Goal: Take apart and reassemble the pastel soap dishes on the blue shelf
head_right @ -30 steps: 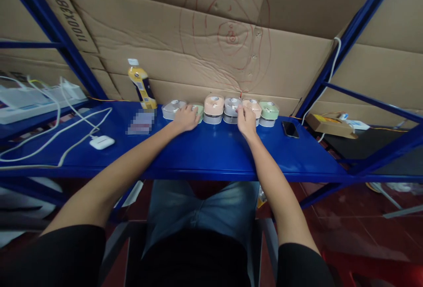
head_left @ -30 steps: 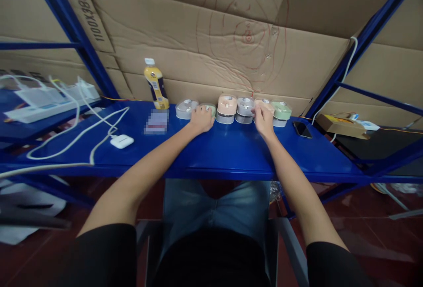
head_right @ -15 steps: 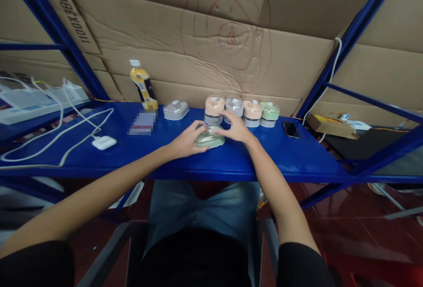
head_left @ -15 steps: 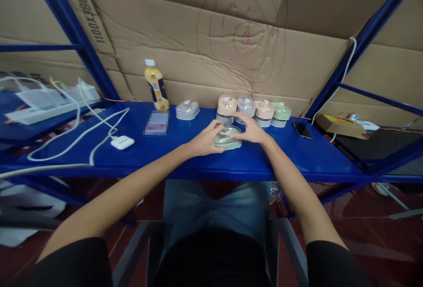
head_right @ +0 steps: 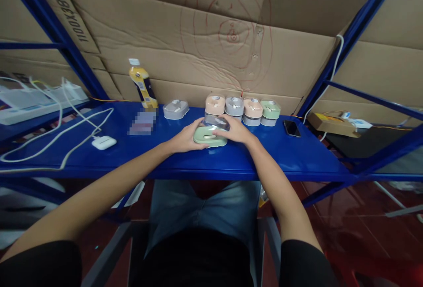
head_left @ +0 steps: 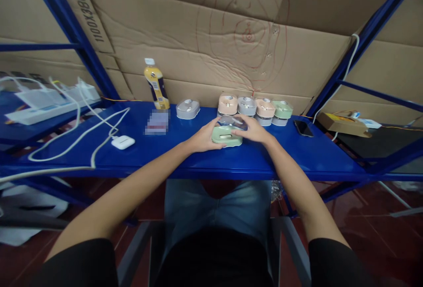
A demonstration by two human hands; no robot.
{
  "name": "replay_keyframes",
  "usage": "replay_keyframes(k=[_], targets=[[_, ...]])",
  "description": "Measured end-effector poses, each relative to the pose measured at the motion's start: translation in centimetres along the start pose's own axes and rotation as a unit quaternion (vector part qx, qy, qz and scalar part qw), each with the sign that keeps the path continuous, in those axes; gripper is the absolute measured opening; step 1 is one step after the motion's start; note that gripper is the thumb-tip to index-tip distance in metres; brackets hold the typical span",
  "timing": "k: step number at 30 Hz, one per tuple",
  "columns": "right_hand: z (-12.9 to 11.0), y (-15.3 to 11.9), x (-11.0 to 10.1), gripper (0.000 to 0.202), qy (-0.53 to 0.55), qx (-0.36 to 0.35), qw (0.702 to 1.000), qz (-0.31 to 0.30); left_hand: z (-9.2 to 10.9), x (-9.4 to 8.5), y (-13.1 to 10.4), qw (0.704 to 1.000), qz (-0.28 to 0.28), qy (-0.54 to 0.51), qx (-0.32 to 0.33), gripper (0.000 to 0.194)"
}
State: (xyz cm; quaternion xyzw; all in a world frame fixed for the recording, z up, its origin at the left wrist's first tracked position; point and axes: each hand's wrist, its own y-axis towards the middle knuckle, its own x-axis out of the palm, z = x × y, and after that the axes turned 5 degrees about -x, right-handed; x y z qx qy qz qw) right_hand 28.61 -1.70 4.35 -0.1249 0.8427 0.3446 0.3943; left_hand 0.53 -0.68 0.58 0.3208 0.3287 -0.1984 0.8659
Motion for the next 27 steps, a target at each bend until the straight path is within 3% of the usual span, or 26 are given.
replay_keyframes(k=[3,6,11,15,19,27], targets=[[1.6,-0.6,-2.2,0.072,-0.006,0.054,0.998,0.025,0.6,-0.2,-0.2,0.998,-0.028,0.043,0.029,0.066],[3.2,-1.0,-3.7,0.073,-0.013,0.099,0.994,0.036,1.1,-0.2,-0.3,0.997,-0.048,0.051,0.044,0.045],[4.8,-1.2,-4.6,0.069,-0.017,0.126,0.992,0.020,0.3,-1.1,-0.1,0.999,-0.005,0.047,0.021,0.043],[5.3,-1.4,-5.1,0.072,-0.018,0.151,0.988,-0.019,-2.1,-3.4,-0.4,0.995,0.047,0.078,-0.027,0.044],[5.9,-1.5,-5.1,0.074,-0.042,0.175,0.981,-0.071,-4.4,-5.2,-1.1,0.988,0.050,0.117,-0.084,0.050],[6.6,-1.4,-4.6,0.089,-0.072,0.181,0.976,-0.099,-5.2,-5.2,-1.1,0.986,0.044,0.124,-0.104,0.056]])
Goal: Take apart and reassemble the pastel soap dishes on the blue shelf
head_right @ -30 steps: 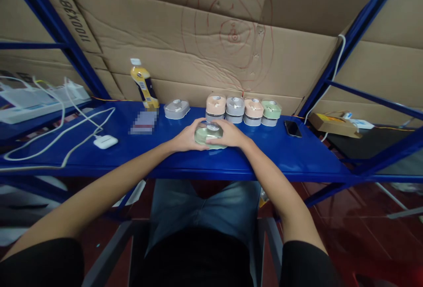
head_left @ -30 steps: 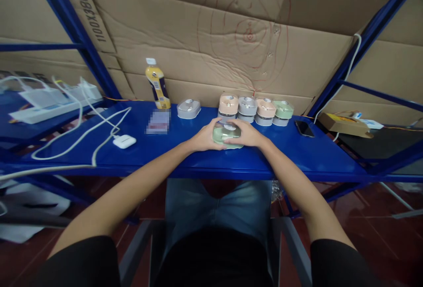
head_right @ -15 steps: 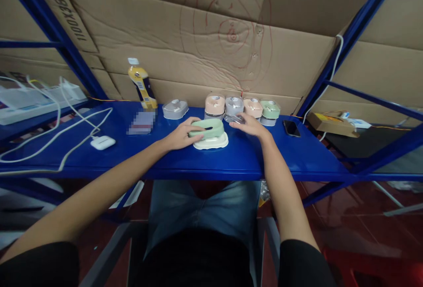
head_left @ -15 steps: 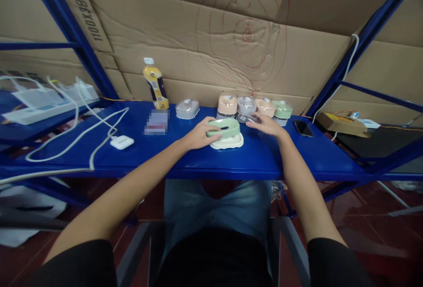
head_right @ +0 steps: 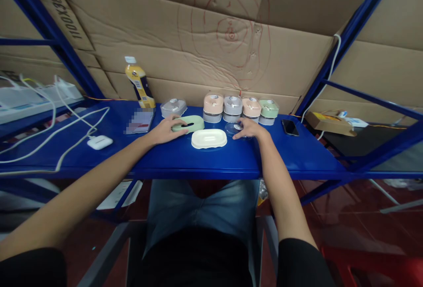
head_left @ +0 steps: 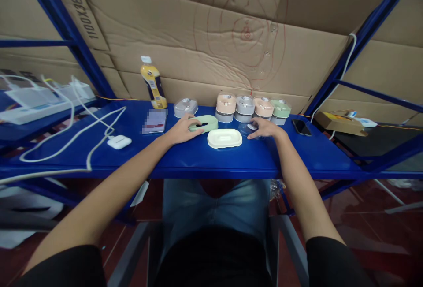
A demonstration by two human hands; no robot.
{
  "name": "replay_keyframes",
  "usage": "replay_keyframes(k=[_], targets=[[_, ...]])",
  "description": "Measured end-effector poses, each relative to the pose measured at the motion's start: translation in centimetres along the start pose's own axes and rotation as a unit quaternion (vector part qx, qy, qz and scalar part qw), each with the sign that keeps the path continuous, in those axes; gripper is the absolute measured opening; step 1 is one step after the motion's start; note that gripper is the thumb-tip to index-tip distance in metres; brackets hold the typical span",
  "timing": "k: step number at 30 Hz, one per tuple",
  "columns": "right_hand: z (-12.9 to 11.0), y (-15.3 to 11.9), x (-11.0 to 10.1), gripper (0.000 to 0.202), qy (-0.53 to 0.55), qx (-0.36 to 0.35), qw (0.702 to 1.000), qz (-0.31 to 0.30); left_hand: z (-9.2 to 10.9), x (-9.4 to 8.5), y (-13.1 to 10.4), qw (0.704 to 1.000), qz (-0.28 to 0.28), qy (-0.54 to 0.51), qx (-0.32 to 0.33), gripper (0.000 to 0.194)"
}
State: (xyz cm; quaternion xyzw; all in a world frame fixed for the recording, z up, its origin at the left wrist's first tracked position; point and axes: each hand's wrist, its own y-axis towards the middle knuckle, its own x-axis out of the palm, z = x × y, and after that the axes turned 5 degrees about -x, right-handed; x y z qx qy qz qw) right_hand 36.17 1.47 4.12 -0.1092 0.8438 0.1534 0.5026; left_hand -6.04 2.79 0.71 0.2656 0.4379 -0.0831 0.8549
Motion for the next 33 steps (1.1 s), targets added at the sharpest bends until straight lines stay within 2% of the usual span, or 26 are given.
replay_keyframes(k=[3,7,10,13,17,21,28,33], targets=[[0.0,-0.1,-0.1,0.091,0.009,0.003,1.000,0.001,0.6,-0.3,-0.2,1.000,0.017,-0.022,0.011,0.061],[-0.4,-0.4,-0.7,0.089,0.017,0.006,1.000,0.026,2.8,-0.3,-0.5,0.994,0.042,-0.059,0.080,0.068],[-1.3,-0.9,-1.4,0.088,0.043,-0.040,0.994,0.091,4.9,0.3,-0.7,0.992,-0.005,-0.079,0.100,0.080],[-2.9,-1.1,-1.2,0.086,0.094,-0.134,0.979,0.123,6.2,1.1,-0.6,0.990,-0.051,-0.086,0.098,0.090],[-5.7,-0.6,0.8,0.085,0.109,-0.231,0.964,0.077,6.6,2.0,-0.6,0.988,-0.054,-0.104,0.103,0.101],[-7.8,0.1,3.0,0.086,0.094,-0.297,0.949,0.051,6.6,2.9,-0.6,0.986,-0.054,-0.128,0.097,0.121],[-8.1,0.5,3.9,0.087,0.073,-0.298,0.952,-0.012,6.8,4.1,-0.3,0.987,-0.063,-0.135,0.066,0.136],[-8.0,0.5,4.1,0.085,0.072,-0.290,0.954,-0.013,6.9,3.7,-0.4,0.987,-0.063,-0.125,0.080,0.124]])
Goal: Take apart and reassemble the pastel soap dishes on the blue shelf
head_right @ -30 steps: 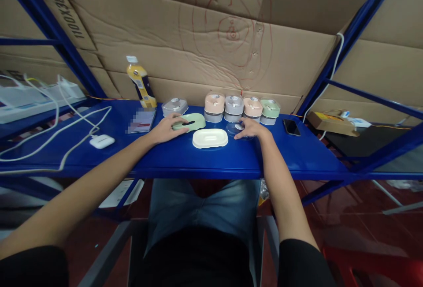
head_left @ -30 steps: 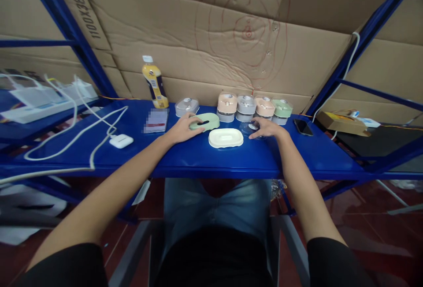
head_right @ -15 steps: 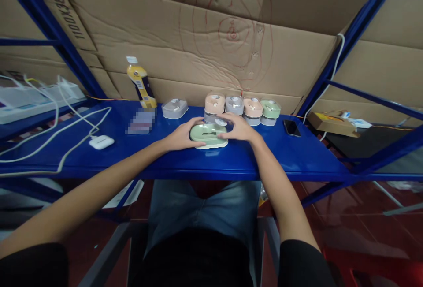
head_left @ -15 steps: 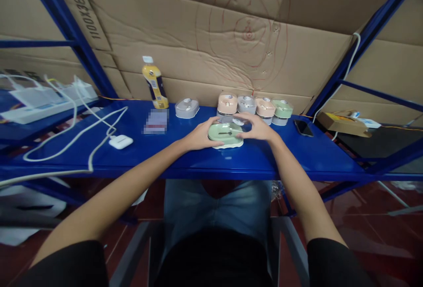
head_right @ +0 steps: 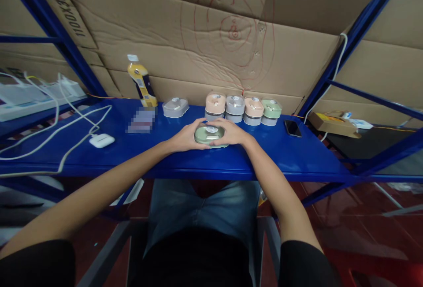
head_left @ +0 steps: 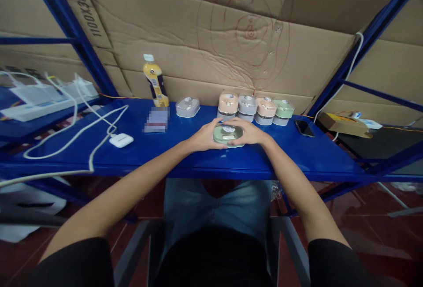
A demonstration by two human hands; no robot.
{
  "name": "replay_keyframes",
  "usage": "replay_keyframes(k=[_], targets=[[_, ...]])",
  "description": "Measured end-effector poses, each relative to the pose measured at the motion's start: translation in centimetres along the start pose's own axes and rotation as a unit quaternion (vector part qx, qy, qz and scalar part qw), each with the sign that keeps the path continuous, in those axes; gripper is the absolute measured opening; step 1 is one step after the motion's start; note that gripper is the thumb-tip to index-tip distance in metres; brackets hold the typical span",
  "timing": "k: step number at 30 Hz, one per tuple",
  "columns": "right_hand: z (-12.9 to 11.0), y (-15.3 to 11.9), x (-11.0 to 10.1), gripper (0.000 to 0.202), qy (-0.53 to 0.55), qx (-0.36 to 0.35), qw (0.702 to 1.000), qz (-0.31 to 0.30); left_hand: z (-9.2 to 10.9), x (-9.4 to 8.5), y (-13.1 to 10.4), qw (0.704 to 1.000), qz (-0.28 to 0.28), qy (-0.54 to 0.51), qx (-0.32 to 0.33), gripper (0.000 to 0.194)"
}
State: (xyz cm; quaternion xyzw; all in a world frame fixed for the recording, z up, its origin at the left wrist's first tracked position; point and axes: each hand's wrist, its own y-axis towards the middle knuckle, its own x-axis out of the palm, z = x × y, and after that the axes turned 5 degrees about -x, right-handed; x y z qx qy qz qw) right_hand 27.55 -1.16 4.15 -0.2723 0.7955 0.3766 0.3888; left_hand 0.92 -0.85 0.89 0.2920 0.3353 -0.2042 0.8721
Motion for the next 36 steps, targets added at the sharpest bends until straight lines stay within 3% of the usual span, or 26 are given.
replay_keyframes(k=[7,12,15,17,20,23,28,31,36], targets=[[-0.3,0.3,0.3,0.080,-0.002,0.004,1.000,-0.005,0.5,0.0,0.0,0.999,-0.009,0.028,-0.023,0.127],[0.0,0.1,0.6,0.089,-0.004,0.012,1.000,0.017,0.7,-0.9,-0.7,0.995,-0.011,0.094,-0.018,0.103],[0.7,-0.3,0.4,0.083,-0.016,0.051,0.993,0.106,1.0,-2.0,-2.3,0.978,0.024,0.175,-0.115,0.098],[1.2,-0.5,0.1,0.076,-0.027,0.087,0.983,0.162,1.4,-2.5,-3.4,0.942,0.068,0.252,-0.209,0.095],[1.7,-0.5,-0.1,0.077,-0.044,0.113,0.976,0.180,2.0,-2.8,-3.8,0.886,0.115,0.337,-0.297,0.089],[1.9,-0.4,0.1,0.077,-0.051,0.109,0.979,0.163,1.7,-2.4,-2.2,0.876,0.124,0.332,-0.326,0.088],[2.2,-0.4,0.7,0.069,-0.053,0.115,0.983,0.135,0.1,-2.1,3.0,0.900,0.112,0.272,-0.322,0.094],[2.5,-0.5,0.8,0.069,-0.055,0.118,0.983,0.126,-0.3,-2.1,5.5,0.913,0.090,0.255,-0.307,0.080],[2.6,-0.6,0.8,0.069,-0.052,0.122,0.984,0.117,-0.6,-2.8,6.2,0.930,0.098,0.252,-0.250,0.061]])
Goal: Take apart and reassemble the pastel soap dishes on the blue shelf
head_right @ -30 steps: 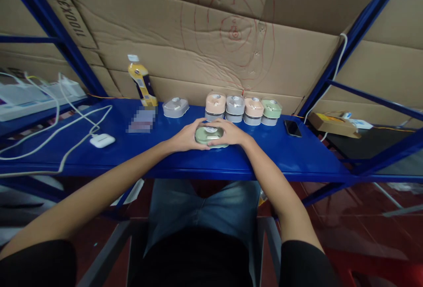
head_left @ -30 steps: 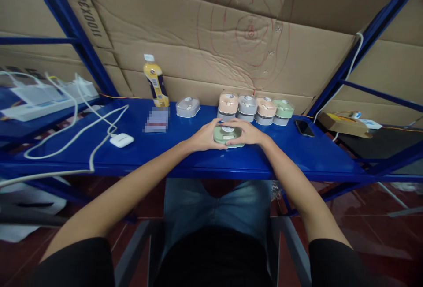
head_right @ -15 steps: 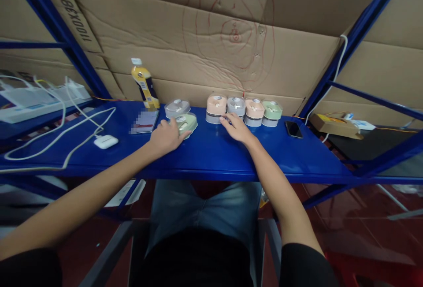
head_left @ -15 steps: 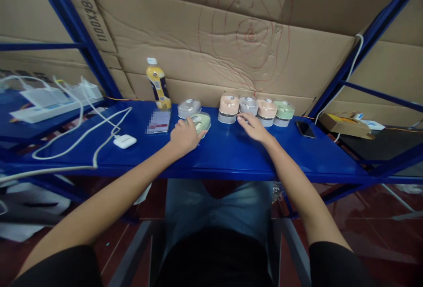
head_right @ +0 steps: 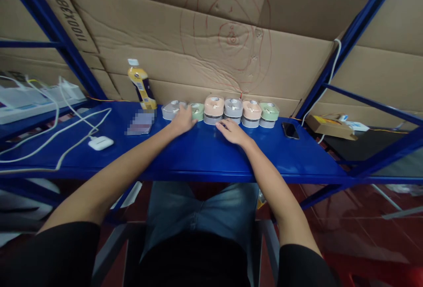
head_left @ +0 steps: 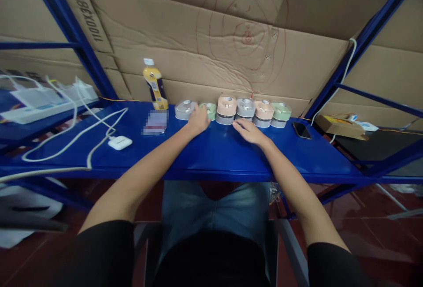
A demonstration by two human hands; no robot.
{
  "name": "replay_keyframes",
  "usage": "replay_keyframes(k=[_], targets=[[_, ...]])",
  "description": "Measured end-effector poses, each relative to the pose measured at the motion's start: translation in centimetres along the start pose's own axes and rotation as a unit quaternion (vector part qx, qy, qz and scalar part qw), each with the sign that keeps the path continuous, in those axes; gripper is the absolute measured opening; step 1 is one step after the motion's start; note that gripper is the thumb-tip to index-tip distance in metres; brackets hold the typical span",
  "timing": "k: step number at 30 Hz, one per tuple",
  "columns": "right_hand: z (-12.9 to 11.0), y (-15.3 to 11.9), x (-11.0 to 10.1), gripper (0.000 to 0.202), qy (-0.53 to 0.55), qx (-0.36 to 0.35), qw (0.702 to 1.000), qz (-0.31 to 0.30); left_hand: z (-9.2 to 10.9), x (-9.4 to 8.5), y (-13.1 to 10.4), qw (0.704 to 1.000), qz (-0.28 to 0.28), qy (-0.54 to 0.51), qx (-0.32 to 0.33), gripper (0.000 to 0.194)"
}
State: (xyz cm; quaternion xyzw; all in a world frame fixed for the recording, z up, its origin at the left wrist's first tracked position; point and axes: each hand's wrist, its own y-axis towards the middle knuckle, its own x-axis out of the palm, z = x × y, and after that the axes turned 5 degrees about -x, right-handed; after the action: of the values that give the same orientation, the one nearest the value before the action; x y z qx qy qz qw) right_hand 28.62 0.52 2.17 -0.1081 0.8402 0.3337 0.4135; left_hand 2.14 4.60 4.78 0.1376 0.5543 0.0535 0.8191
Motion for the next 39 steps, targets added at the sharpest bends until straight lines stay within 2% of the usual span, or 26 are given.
replay_keyframes(k=[3,6,9,11,14,18,21,23,25,27,29,32,35,39], targets=[[-0.1,0.1,0.1,0.067,-0.007,0.001,1.000,-0.010,-1.1,-1.0,0.3,0.998,0.058,0.017,-0.004,0.051],[-0.2,0.2,0.2,0.067,-0.013,-0.002,1.000,-0.018,-2.3,-1.9,1.2,0.989,0.116,0.048,-0.077,0.058],[-0.1,0.1,0.3,0.064,-0.010,-0.001,1.000,-0.018,-3.2,-2.0,2.3,0.980,0.093,0.053,-0.169,0.083],[0.0,0.1,0.2,0.063,-0.008,-0.003,1.000,-0.017,-3.6,-1.7,2.8,0.979,0.059,0.044,-0.192,0.091],[0.0,0.1,0.2,0.064,-0.008,-0.006,1.000,-0.019,-4.4,-1.5,3.0,0.980,0.046,0.034,-0.189,0.086],[0.0,0.1,0.1,0.064,-0.011,-0.007,1.000,-0.018,-5.4,-2.5,2.4,0.977,0.107,0.007,-0.183,0.079],[-0.4,0.2,-0.2,0.062,-0.018,0.008,1.000,0.022,-5.7,-3.8,1.4,0.975,0.172,-0.047,-0.135,0.079],[-1.0,0.2,-0.6,0.062,-0.022,0.029,0.996,0.087,-5.4,-4.4,0.3,0.976,0.197,-0.080,-0.054,0.084],[-1.8,0.1,-1.2,0.065,-0.020,0.025,0.988,0.151,-4.7,-4.4,-1.2,0.975,0.183,-0.115,0.057,0.092],[-2.7,-0.1,-1.6,0.075,-0.017,-0.013,0.985,0.171,-3.7,-3.8,-2.8,0.966,0.121,-0.155,0.167,0.098],[-3.4,-0.3,-1.8,0.089,-0.013,-0.060,0.989,0.135,-2.5,-2.7,-4.1,0.947,0.041,-0.194,0.253,0.101],[-3.9,-0.6,-1.5,0.104,-0.005,-0.094,0.995,0.040,-1.0,-0.8,-5.3,0.914,-0.043,-0.243,0.322,0.102],[-4.0,-0.8,-0.8,0.104,-0.011,-0.081,0.996,-0.036,-0.3,0.8,-5.6,0.895,-0.088,-0.275,0.339,0.100],[-4.1,-0.7,-0.1,0.094,-0.030,-0.060,0.996,-0.056,-0.3,1.9,-5.6,0.898,-0.116,-0.282,0.317,0.108]])
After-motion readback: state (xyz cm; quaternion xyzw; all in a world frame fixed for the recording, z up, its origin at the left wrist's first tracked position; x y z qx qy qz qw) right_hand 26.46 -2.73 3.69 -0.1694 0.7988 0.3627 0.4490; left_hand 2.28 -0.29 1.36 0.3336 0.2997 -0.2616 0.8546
